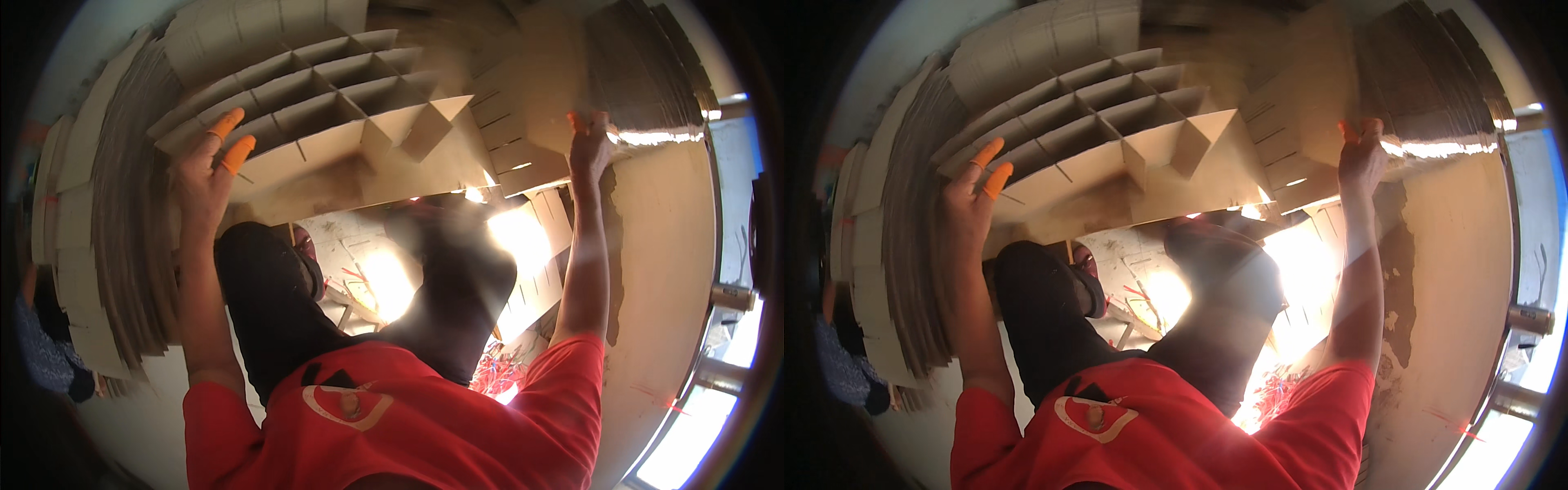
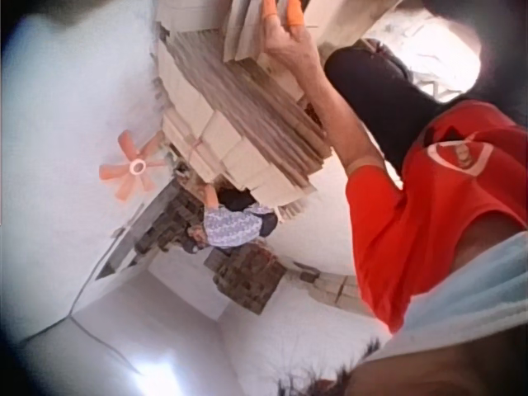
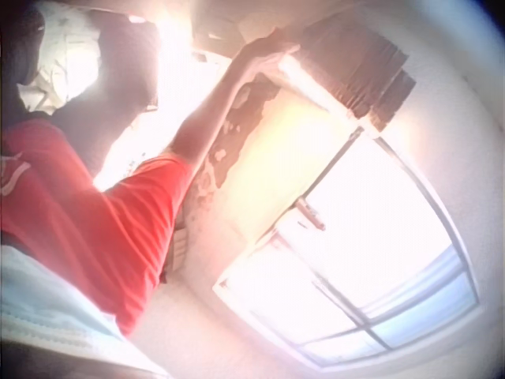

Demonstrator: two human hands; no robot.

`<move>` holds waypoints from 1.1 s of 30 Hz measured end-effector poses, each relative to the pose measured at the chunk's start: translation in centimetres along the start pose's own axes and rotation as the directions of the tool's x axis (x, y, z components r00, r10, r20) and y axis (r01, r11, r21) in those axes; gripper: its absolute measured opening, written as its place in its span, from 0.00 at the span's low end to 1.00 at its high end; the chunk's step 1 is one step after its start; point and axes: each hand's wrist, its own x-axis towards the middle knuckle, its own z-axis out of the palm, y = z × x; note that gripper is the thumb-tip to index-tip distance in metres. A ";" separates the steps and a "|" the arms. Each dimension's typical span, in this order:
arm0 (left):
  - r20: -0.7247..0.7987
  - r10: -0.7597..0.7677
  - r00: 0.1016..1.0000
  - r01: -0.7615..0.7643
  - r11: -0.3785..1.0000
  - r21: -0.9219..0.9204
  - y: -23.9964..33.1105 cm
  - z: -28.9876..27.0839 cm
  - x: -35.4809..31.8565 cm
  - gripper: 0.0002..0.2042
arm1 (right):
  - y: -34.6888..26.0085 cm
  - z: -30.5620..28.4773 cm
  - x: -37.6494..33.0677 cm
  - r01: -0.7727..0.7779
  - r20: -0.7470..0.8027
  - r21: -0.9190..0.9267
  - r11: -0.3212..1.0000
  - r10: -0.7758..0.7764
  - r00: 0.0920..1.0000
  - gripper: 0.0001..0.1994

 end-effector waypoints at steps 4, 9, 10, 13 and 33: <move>-0.091 0.098 0.991 -0.089 0.991 0.101 -0.1 1.4 -1.7 0.19 | -10.2 -4.0 -0.5 0.306 -0.176 0.550 0.777 -0.250 0.952 0.11; -0.013 0.223 0.975 -0.213 0.948 0.237 -0.6 2.3 -1.5 0.16 | -20.3 -6.8 -2.3 0.121 0.207 0.859 0.497 -0.553 0.807 0.23; -0.006 0.221 0.975 -0.215 0.952 0.216 -1.3 2.6 -1.7 0.15 | -21.5 -6.5 -2.6 0.145 0.224 0.842 0.519 -0.582 0.782 0.24; -0.010 0.234 0.972 -0.231 0.965 0.122 -2.3 3.8 -1.9 0.09 | -24.1 -5.5 -3.6 0.120 0.249 0.864 0.488 -0.622 0.743 0.25; -0.074 0.170 0.983 -0.161 0.981 0.105 -2.7 4.6 -1.8 0.05 | -27.9 -3.2 -4.6 0.161 0.372 0.806 0.569 -0.699 0.610 0.29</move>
